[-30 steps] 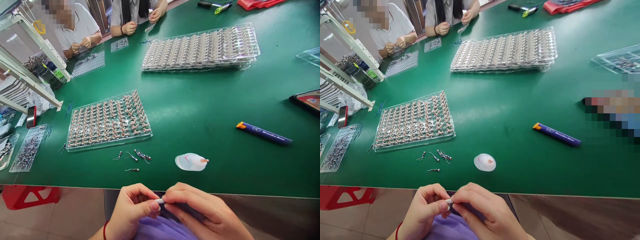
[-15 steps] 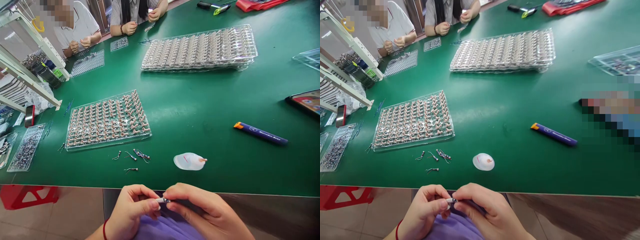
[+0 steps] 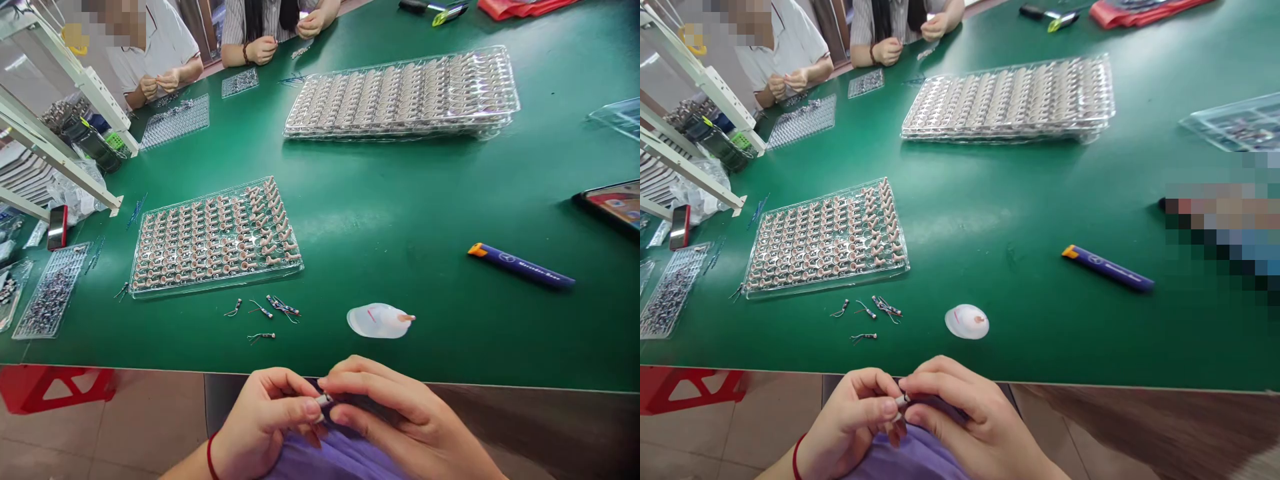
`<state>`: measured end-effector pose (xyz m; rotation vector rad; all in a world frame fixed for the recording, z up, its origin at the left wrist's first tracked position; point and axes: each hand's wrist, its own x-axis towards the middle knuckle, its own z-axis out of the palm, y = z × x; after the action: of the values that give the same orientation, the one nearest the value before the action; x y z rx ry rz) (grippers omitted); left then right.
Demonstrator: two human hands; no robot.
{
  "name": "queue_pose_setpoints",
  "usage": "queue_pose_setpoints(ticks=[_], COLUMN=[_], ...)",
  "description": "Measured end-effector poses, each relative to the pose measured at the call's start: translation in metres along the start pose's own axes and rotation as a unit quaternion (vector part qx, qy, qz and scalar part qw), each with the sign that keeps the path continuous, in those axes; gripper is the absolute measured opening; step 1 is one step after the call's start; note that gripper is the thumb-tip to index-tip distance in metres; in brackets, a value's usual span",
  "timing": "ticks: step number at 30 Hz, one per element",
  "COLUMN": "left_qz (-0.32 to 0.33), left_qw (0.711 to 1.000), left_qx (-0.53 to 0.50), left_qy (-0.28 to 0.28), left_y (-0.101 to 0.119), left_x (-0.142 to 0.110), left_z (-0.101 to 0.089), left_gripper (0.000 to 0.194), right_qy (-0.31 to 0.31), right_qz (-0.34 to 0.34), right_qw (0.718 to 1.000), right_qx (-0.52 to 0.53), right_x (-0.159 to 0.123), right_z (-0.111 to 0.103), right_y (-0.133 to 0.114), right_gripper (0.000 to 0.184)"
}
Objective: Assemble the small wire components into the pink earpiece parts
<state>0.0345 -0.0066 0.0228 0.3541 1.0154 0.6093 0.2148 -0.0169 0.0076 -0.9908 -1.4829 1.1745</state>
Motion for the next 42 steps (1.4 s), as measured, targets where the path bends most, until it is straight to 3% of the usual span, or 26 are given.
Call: queue_pose_setpoints(ticks=[14,29,38,40,42], left_qz=[0.033,0.050,0.062,0.082,0.157], left_qw=[0.998,0.997,0.995,0.990,0.965], left_qx=[0.034,0.060,0.080,0.118,0.210], left_qy=[-0.030,-0.008,-0.017,-0.007,0.022], left_y=[-0.003,-0.005,-0.006,-0.003,0.000], left_x=[0.000,-0.001,-0.002,-0.004,-0.004], left_z=[-0.005,-0.005,-0.006,-0.006,-0.008], left_gripper=[0.025,0.027,0.027,0.026,0.019], right_qy=[-0.003,0.051,0.051,0.089,0.211], right_qz=[0.016,0.019,0.028,0.004,-0.032], right_qw=[1.000,0.998,0.998,0.996,0.974], right_qx=[0.005,0.034,0.022,-0.018,-0.076], right_x=[-0.003,-0.006,-0.010,-0.014,-0.017], right_z=[0.003,0.010,0.014,0.012,0.005], right_y=[-0.001,-0.003,0.001,0.005,0.012], right_gripper=[0.018,0.011,0.010,0.009,0.011])
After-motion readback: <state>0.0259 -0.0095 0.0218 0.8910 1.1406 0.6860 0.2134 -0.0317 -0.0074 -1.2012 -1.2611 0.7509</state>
